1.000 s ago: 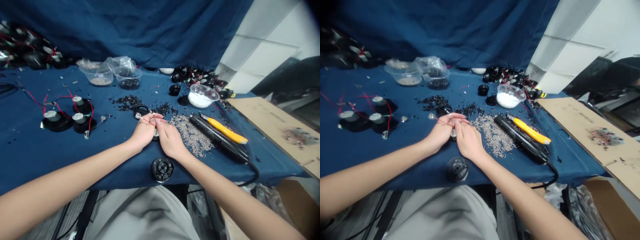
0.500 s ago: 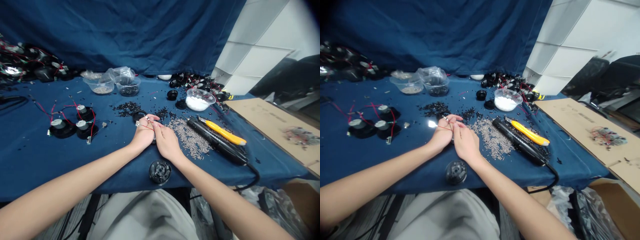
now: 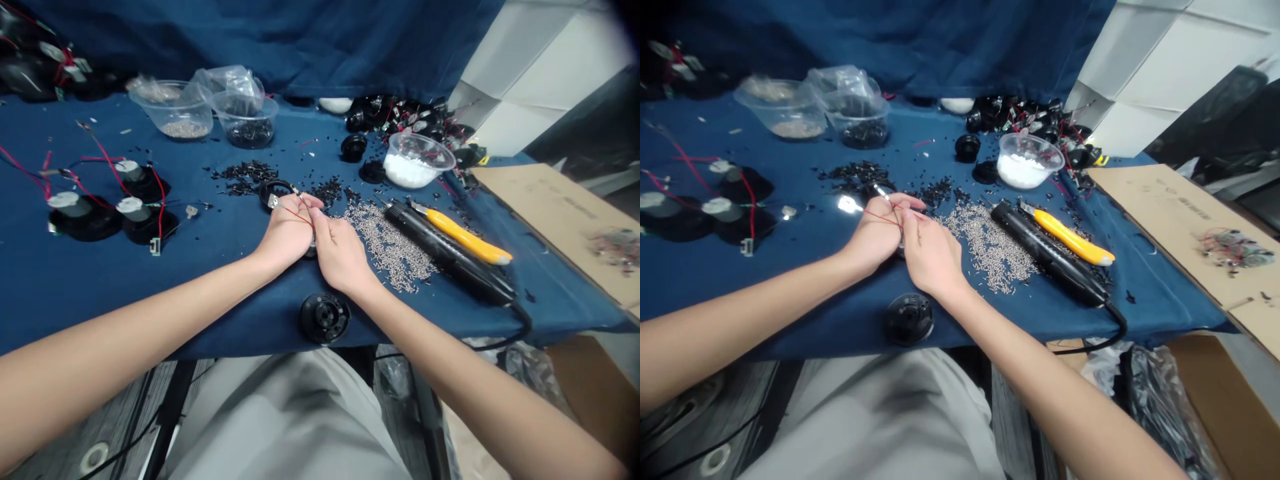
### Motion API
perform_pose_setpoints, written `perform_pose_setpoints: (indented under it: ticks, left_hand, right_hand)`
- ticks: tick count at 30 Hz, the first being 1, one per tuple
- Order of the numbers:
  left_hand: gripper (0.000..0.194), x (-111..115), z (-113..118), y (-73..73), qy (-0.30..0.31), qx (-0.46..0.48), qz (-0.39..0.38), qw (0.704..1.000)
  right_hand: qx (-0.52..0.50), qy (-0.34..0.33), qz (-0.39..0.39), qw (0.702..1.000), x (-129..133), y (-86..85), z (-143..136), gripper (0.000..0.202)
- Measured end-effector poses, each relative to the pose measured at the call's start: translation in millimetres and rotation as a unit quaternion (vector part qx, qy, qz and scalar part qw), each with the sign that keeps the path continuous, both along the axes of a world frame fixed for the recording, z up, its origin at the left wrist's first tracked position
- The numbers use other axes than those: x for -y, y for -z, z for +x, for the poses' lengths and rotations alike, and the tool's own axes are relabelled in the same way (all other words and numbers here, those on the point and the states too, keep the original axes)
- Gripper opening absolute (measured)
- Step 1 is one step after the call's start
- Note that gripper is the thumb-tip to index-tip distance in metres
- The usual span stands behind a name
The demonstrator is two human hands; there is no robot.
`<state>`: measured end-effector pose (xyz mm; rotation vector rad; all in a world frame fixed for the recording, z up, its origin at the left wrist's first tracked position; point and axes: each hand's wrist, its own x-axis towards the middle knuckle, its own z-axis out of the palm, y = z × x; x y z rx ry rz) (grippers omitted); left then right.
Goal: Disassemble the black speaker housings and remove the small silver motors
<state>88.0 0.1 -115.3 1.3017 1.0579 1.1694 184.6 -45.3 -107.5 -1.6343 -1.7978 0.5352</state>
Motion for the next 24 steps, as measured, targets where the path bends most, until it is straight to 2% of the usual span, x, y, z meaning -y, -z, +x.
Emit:
perform_pose_setpoints:
  ticks: [4,10,12,15,17,21,24]
  left_hand:
    - [0.022,1.7,1.6,0.1,-0.008,0.015,0.011,1.0]
    - [0.021,3.5,3.9,-10.0,0.006,0.048,-0.059,0.997]
    - [0.021,2.4,5.2,-12.1,0.003,0.057,-0.065,0.996]
    - [0.021,-0.5,5.5,-14.0,0.015,0.066,-0.08,0.995]
    - [0.021,-2.0,4.1,-15.3,0.027,0.069,-0.091,0.993]
    - [0.02,-2.6,-2.1,-19.6,0.06,0.069,-0.12,0.989]
    - [0.019,0.3,-6.9,-25.2,0.076,0.063,-0.135,0.986]
  right_hand:
    - [-0.021,-0.016,0.029,0.999,1.5,4.0,1.5,0.049]
    - [-0.067,-0.032,0.013,0.997,-1.3,0.1,6.2,0.052]
    - [-0.128,-0.084,-0.01,0.988,-1.8,-4.3,12.6,0.049]
    - [-0.203,-0.181,-0.062,0.96,0.2,-10.1,23.5,0.027]
    - [-0.224,-0.213,-0.087,0.947,1.6,-11.6,28.7,0.02]
    - [-0.265,-0.193,-0.114,0.938,-0.8,-9.6,33.8,0.03]
    - [-0.365,-0.15,-0.165,0.904,-5.1,-7.1,37.2,0.034]
